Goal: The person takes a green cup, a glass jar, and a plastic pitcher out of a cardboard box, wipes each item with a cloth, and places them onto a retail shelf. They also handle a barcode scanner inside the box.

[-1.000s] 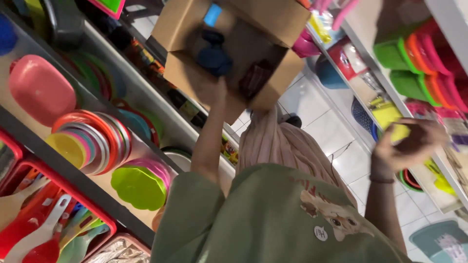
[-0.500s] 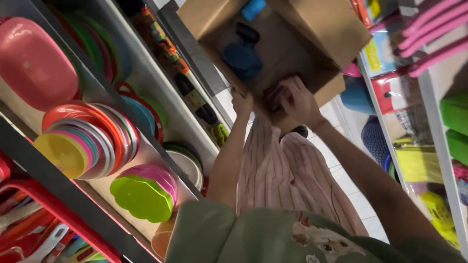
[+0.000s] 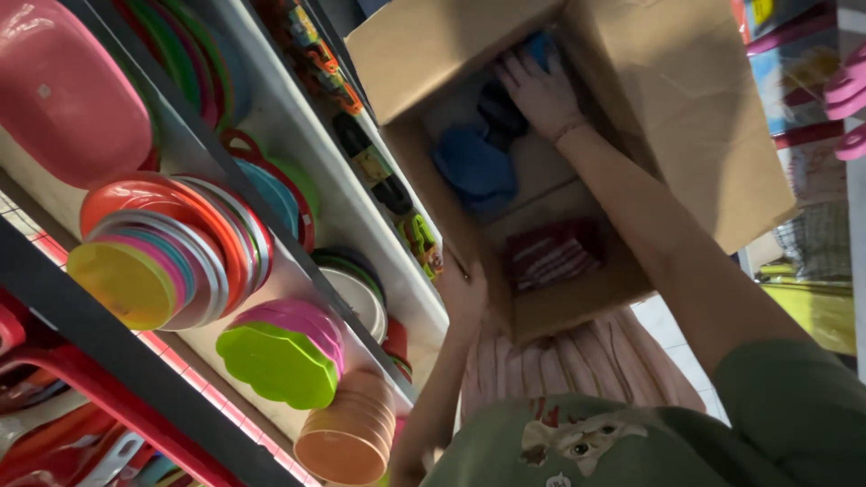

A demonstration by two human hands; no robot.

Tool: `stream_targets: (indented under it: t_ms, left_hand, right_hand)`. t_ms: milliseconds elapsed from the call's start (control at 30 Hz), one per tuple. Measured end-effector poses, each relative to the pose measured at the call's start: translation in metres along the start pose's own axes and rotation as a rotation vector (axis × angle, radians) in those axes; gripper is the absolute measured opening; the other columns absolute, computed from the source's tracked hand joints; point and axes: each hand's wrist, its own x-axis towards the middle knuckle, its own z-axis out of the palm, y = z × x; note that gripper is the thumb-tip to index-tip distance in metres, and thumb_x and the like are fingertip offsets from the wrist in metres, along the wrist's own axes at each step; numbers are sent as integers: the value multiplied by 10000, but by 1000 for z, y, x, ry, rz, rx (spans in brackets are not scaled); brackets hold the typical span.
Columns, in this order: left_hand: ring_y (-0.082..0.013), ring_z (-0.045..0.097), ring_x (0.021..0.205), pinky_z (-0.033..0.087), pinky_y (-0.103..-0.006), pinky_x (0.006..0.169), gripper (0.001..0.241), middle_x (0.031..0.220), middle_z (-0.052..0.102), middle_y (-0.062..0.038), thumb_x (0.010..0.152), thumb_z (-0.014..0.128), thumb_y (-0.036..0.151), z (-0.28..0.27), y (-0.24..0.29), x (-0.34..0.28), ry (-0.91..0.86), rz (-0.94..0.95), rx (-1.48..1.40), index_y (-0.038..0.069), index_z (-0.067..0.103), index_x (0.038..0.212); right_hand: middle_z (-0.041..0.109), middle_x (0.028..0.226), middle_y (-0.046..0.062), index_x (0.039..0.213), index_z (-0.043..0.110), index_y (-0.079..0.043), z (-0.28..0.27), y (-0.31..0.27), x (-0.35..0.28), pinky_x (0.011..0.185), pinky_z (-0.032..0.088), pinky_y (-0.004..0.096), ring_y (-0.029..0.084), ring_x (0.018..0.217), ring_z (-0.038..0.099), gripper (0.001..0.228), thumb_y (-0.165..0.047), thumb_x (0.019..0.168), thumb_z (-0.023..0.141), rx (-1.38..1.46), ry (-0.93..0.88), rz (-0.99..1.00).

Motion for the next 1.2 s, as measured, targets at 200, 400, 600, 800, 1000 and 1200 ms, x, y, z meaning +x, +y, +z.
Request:
stream_targets:
  t_ms: [200, 400, 600, 800, 1000, 1200]
  left_hand:
    - [-462, 682, 1109, 539, -488, 932, 646, 1210, 690, -303, 863, 624, 89, 0, -8, 11, -10, 9, -112, -56, 458, 1470]
    - [-460, 705, 975, 545, -509, 840, 656, 1030, 738, -279, 820, 678, 159, 51, -62, 91, -25, -66, 23, -9, 514, 1432]
    - [-431, 714, 1038, 552, -484, 908, 769, 1081, 740, -263, 850, 672, 215, 87, -80, 151, -7, -128, 17, 5, 395, 1536]
    - [-459, 658, 1105, 502, -507, 966, 795, 1169, 706, -275, 842, 661, 218, 92, -69, 163, -74, -218, 88, 55, 365, 1562]
    - [-422, 477, 1403, 428, -478, 1159, 658, 1544, 467, -253, 999, 658, 163, 68, 1, 190, 169, 332, 408, 88, 428, 1611]
    - [-478, 380, 1381, 399, -569, 1105, 1018, 1526, 359, -251, 787, 856, 302, 159, -11, 280, -276, -5, 535, 141, 220, 1566]
  right_hand:
    - [461, 1470, 254, 1507, 523, -43, 14, 13, -8, 1128, 371, 566, 423, 1382, 439, 418, -84, 1093, 564, 183, 15, -9]
    - [496, 1402, 302, 1547, 449, -57, -121, 6, -12, 1029, 402, 569, 492, 1238, 469, 596, -123, 981, 625, 708, 186, 228]
    - [630, 1343, 130, 1375, 507, -83, -117, 8, -78, 1045, 540, 447, 308, 1209, 613, 422, -198, 969, 523, 2659, -67, 756]
    - [699, 902, 187, 1061, 570, -49, -62, 15, -92, 648, 602, 431, 337, 717, 726, 259, -269, 934, 522, 2628, -103, 865]
    - [666, 876, 101, 1131, 633, -74, -47, -1, -77, 635, 572, 360, 216, 722, 688, 311, -258, 895, 716, 2001, -182, 1033]
    - [712, 1011, 71, 1144, 708, -40, 0, -30, -90, 768, 559, 269, 140, 907, 671, 326, -244, 894, 749, 1709, -160, 953]
